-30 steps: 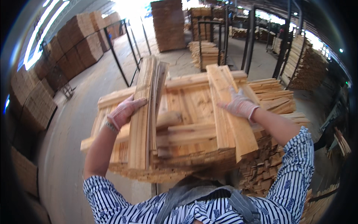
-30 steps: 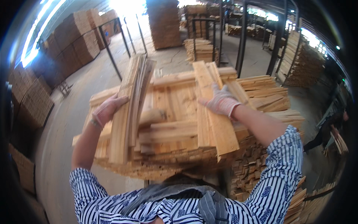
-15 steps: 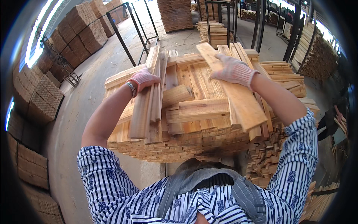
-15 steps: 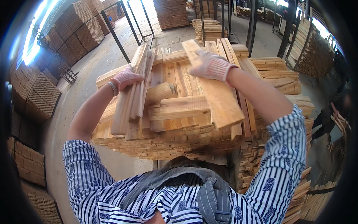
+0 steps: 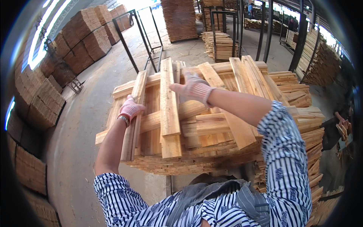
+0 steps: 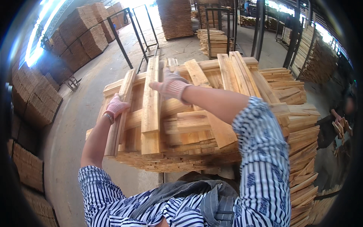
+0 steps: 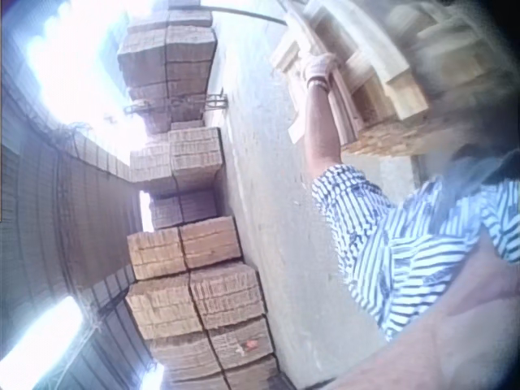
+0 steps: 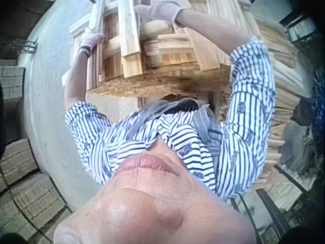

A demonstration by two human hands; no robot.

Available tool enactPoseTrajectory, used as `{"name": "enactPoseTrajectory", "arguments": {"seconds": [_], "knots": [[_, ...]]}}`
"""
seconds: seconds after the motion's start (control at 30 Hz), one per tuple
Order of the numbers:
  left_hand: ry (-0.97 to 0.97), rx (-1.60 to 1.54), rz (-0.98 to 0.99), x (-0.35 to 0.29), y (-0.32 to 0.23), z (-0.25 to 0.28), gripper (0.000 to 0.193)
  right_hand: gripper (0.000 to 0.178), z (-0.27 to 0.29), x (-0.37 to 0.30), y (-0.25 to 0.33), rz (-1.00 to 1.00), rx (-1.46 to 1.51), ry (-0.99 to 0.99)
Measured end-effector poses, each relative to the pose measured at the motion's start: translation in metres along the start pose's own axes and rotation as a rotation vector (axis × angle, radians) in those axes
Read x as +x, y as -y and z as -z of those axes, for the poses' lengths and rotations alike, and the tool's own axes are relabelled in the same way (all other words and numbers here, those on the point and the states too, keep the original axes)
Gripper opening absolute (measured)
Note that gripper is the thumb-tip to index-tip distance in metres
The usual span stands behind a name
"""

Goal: The person repeatedly picks up wooden planks from a large pile and stacks them onto a growing stack on a pallet. The person wears gloves and handles the planks one by one, aligning them carefully to build a neat pile.

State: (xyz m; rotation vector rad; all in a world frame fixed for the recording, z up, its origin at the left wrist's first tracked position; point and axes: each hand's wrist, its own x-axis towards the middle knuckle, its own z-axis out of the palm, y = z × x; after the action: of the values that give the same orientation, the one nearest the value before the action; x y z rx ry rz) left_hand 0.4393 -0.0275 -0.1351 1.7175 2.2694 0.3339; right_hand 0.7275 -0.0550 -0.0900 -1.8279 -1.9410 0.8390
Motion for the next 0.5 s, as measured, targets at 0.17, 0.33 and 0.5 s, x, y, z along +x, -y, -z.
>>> {"name": "enactPoseTrajectory", "arguments": {"seconds": [0.17,0.33,0.5], "knots": [[-0.023,-0.147,-0.091,0.011,-0.01,-0.006,0.096,0.114,-0.069,0.059,0.016,-0.097,0.01,-0.135],[-0.087,-0.364,-0.061,0.007,0.028,0.0,0.07,0.109,-0.083,0.034,0.065,-0.09,0.021,0.113],[0.045,-0.437,-0.347,0.076,0.097,-0.03,0.034,0.103,-0.136,0.032,0.114,0.021,0.024,0.079]]}}
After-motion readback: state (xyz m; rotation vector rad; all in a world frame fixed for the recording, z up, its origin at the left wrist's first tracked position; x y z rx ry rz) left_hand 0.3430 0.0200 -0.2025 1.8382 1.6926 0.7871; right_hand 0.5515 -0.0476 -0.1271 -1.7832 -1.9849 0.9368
